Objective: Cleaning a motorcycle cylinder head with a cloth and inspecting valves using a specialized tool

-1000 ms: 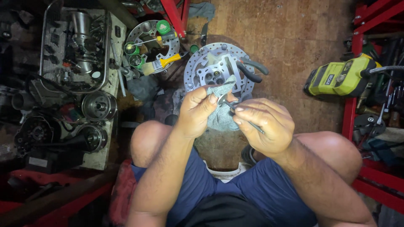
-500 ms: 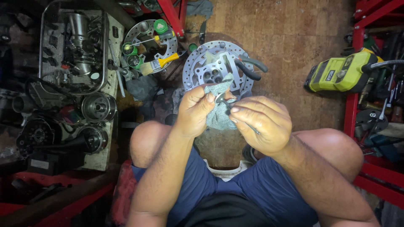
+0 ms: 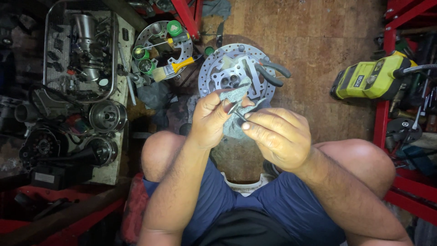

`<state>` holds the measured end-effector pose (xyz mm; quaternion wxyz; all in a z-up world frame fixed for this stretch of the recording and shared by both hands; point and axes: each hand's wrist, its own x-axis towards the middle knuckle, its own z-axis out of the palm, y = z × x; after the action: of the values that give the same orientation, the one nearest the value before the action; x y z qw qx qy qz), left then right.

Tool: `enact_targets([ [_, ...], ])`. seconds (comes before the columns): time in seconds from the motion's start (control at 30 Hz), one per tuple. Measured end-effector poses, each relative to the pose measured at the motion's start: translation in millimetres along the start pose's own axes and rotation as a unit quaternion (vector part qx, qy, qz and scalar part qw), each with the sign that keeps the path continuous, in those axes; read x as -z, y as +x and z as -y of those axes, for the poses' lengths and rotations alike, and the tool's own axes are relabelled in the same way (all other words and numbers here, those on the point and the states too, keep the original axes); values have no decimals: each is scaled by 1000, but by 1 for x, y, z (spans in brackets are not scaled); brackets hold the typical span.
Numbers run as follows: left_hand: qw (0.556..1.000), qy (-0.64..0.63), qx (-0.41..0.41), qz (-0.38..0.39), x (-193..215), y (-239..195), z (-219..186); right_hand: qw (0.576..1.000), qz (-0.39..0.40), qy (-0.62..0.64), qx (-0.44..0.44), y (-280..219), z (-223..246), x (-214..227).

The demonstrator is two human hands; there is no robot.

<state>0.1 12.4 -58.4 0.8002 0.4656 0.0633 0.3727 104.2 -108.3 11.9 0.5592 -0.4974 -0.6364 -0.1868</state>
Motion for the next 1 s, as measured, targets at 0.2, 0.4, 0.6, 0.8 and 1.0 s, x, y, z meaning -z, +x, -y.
enact_targets([
  [0.2, 996, -83, 28, 7, 10, -3, 13, 1000, 5, 0, 8, -1, 0, 1],
  [0.4, 998, -49, 31, 11, 10, 0, 9, 1000, 4, -8, 15, -1, 0, 1],
  [0.6, 997, -69, 35, 16, 17, -1, 15, 1000, 10, -10, 14, -1, 0, 1],
  [0.8, 999, -40, 17, 25, 7, 2, 4, 1000, 20, -8, 10, -2, 2, 1],
  [1.0, 999, -34, 16, 26, 11, 3, 6, 999, 34, -10, 11, -6, 0, 2],
])
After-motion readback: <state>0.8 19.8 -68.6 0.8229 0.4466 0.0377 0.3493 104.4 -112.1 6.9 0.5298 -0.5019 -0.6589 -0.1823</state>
